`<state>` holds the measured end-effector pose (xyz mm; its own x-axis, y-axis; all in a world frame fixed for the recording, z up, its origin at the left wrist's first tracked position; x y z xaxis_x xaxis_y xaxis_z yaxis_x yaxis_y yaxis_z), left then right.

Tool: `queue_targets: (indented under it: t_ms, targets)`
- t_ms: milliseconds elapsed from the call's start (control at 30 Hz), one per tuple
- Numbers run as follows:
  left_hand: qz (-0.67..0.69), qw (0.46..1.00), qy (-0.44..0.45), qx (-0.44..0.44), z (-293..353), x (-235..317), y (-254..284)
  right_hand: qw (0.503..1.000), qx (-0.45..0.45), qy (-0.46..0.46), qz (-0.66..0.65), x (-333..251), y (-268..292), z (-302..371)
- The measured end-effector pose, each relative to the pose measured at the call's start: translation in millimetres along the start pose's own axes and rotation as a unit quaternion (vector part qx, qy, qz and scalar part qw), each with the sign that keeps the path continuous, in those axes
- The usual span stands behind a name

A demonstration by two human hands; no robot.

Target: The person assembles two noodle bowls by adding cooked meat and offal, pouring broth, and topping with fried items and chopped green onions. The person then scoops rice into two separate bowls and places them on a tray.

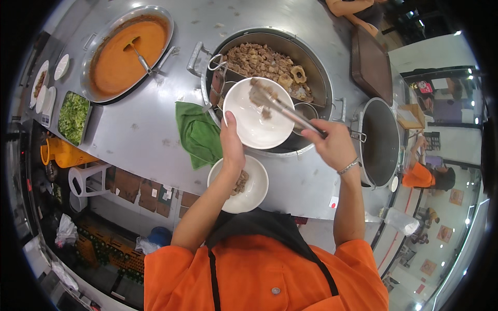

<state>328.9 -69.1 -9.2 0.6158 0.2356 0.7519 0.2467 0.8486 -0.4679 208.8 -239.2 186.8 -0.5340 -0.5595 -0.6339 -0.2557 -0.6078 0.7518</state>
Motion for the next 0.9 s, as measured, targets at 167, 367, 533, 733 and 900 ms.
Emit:
queue_targets:
  t_ms: [167, 367, 533, 733, 900]
  targets:
    - [0.002, 1.0, -0.015, 0.024, 3, 3, 14, 0.994, 0.017, 0.063, 0.085, -33, 15, 8]
    - [0.03, 0.999, 0.009, 0.028, 69, 33, 47, 0.98, -0.017, -0.046, 0.192, 44, -13, -138]
    - [0.02, 0.997, 0.017, 0.071, 108, 43, 76, 0.941, -0.282, -0.182, 0.038, 94, -112, -246]
    - [0.018, 0.996, 0.003, 0.083, 109, 43, 81, 0.946, -0.27, -0.179, -0.001, 78, -155, -284]
    - [0.028, 0.998, 0.002, 0.058, 88, 41, 59, 0.979, -0.183, -0.086, -0.025, 102, -110, -264]
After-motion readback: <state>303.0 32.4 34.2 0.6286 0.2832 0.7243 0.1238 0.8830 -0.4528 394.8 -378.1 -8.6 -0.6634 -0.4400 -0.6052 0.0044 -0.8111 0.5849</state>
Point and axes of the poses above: each hand's wrist, its own z-axis away from the middle knuckle, its own y-axis out of the back of the hand, x = y × z, the point moved 7 cm from there along -z, towards the middle knuckle, and after that the axes turned 11 degrees about -z, right-handed, at the moved point
